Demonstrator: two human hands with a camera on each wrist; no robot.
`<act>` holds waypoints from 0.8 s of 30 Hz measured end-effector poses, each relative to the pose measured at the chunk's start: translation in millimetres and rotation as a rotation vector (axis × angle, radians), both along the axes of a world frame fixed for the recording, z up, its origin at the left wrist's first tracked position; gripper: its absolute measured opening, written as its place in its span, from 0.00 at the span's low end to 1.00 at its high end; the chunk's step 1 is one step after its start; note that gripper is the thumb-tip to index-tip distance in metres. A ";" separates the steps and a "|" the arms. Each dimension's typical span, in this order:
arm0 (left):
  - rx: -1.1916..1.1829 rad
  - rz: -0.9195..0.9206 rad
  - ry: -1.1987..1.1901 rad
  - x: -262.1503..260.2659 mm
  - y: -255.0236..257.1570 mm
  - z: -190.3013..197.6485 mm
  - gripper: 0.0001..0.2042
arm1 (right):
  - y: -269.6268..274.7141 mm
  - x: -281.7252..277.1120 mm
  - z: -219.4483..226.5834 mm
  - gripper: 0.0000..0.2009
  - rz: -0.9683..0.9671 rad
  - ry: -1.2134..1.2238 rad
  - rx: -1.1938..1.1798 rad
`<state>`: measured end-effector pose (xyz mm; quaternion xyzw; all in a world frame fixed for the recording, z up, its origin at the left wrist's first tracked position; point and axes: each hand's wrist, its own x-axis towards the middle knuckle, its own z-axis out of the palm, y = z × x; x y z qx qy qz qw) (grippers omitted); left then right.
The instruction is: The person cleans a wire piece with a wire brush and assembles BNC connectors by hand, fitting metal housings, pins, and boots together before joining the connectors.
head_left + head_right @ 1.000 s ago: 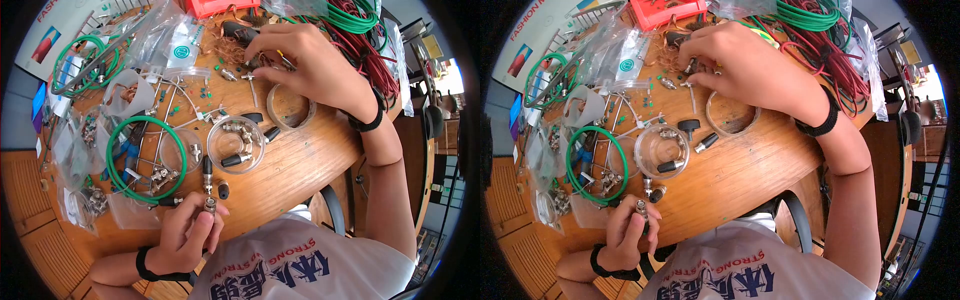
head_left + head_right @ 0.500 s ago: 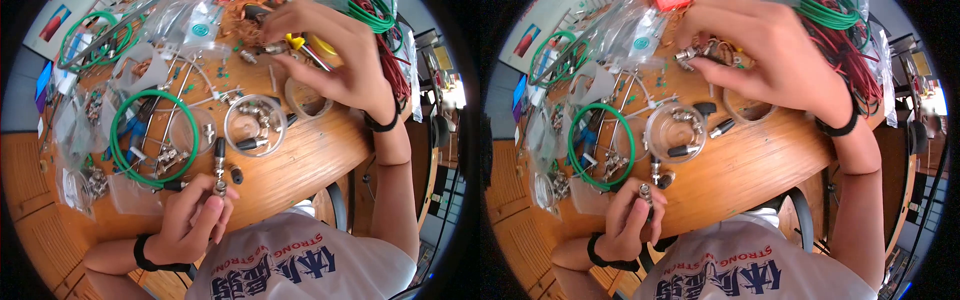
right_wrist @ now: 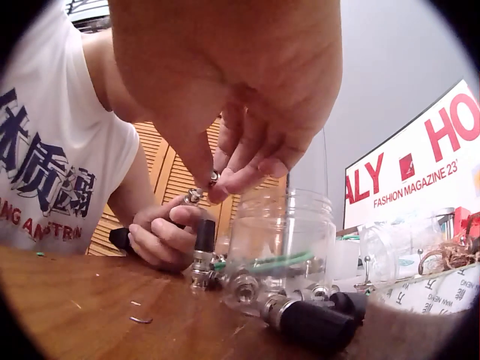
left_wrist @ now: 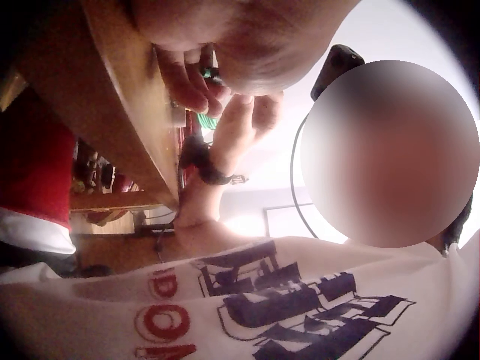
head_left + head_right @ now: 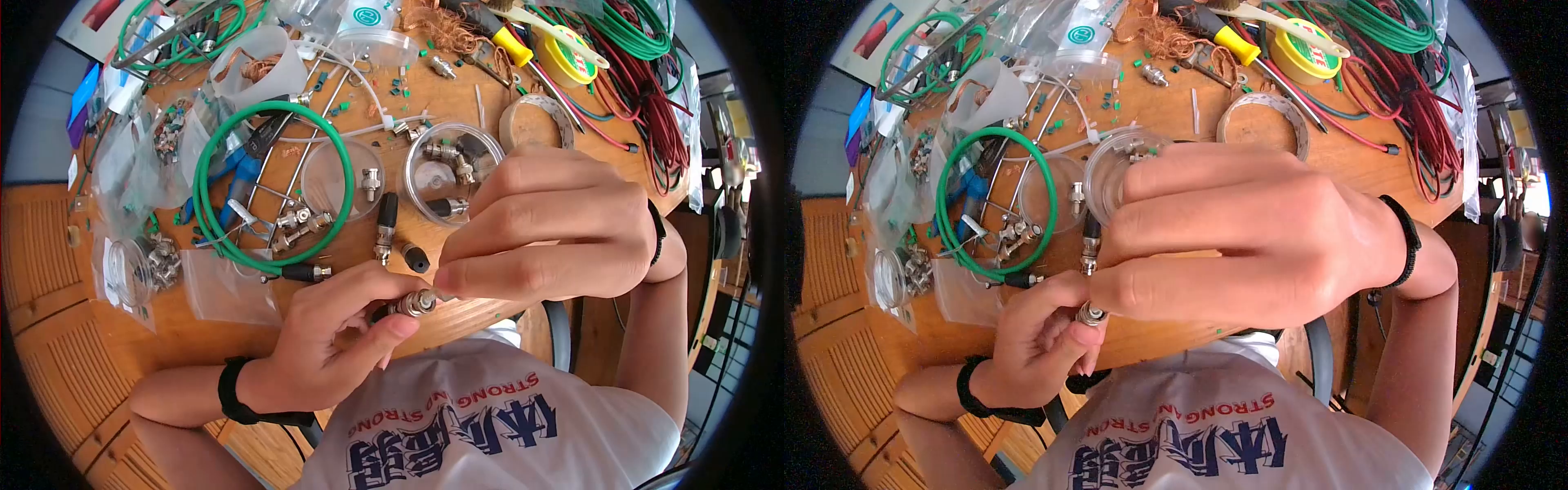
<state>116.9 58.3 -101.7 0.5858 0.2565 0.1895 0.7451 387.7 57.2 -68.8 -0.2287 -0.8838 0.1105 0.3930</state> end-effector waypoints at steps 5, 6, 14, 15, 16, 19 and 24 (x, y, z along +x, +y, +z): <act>0.001 -0.010 0.081 -2.1 -0.3 3.9 0.12 | 0.8 1.3 4.7 0.11 0.032 -0.069 -0.005; 0.056 0.002 0.098 -2.0 -0.5 3.5 0.12 | 0.3 0.6 3.1 0.10 0.023 -0.061 0.000; 0.145 -0.030 0.118 -2.2 2.8 6.9 0.10 | -3.2 -0.5 3.7 0.08 0.010 -0.088 0.007; 0.169 -0.033 0.113 -2.1 3.1 6.9 0.10 | -3.3 -0.1 5.6 0.08 0.013 -0.114 0.023; 0.168 -0.032 0.113 -2.1 3.2 7.4 0.10 | -3.7 0.1 6.7 0.08 0.015 -0.140 0.038; 0.163 -0.048 0.136 -1.9 3.4 8.1 0.10 | -5.4 -0.2 7.7 0.08 0.024 -0.149 0.027; 0.217 -0.079 0.103 -1.9 2.7 6.3 0.10 | -7.1 -0.7 7.5 0.08 0.033 -0.136 0.017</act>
